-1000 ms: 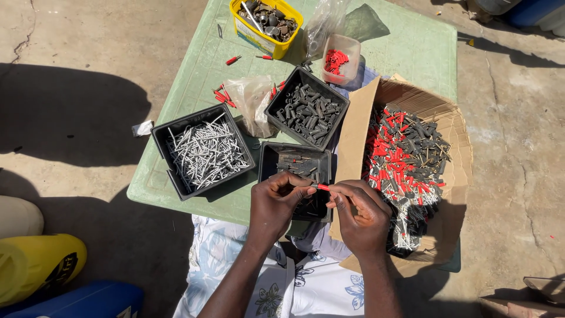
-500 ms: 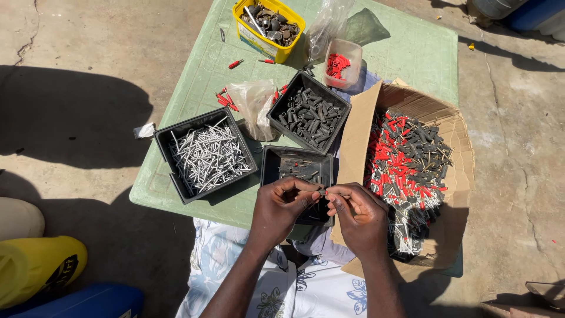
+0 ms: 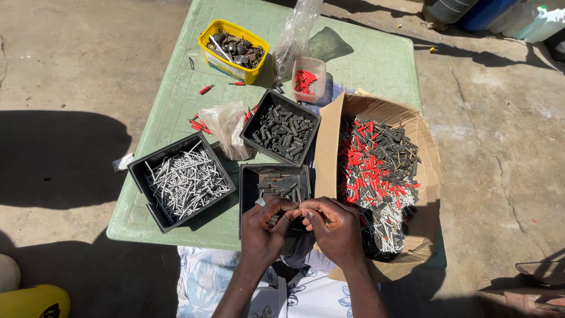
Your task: Assembling metal screws into red plastic wall anchors by hand
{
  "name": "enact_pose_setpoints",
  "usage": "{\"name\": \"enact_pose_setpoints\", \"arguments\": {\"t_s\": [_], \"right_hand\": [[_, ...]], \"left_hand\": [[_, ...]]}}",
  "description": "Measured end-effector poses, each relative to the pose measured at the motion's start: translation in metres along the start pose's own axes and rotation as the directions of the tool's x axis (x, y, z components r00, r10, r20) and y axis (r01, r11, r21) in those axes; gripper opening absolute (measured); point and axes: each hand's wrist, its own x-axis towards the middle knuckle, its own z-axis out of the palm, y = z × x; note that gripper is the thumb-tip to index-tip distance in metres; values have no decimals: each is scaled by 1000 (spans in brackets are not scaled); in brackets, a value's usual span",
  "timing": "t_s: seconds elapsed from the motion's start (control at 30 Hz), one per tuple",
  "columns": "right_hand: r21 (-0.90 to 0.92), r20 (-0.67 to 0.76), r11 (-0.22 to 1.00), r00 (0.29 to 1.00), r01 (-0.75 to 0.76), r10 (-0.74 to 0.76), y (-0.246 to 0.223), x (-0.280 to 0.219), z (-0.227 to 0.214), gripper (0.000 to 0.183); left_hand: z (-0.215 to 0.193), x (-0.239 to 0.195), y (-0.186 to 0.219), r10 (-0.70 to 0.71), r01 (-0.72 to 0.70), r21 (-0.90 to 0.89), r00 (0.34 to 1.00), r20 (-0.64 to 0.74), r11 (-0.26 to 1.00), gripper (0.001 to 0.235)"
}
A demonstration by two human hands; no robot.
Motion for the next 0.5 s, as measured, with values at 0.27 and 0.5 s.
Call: {"name": "enact_pose_setpoints", "arguments": {"t_s": [0.27, 0.5], "right_hand": [[-31, 43, 999, 999, -27, 28, 9, 4, -3, 22], [162, -172, 952, 943, -259, 286, 31, 44, -84, 21]], "left_hand": [[-6, 2, -6, -122, 100, 169, 985, 125, 980, 9], [-28, -5, -37, -314, 161, 475, 913, 262, 865, 8]]}}
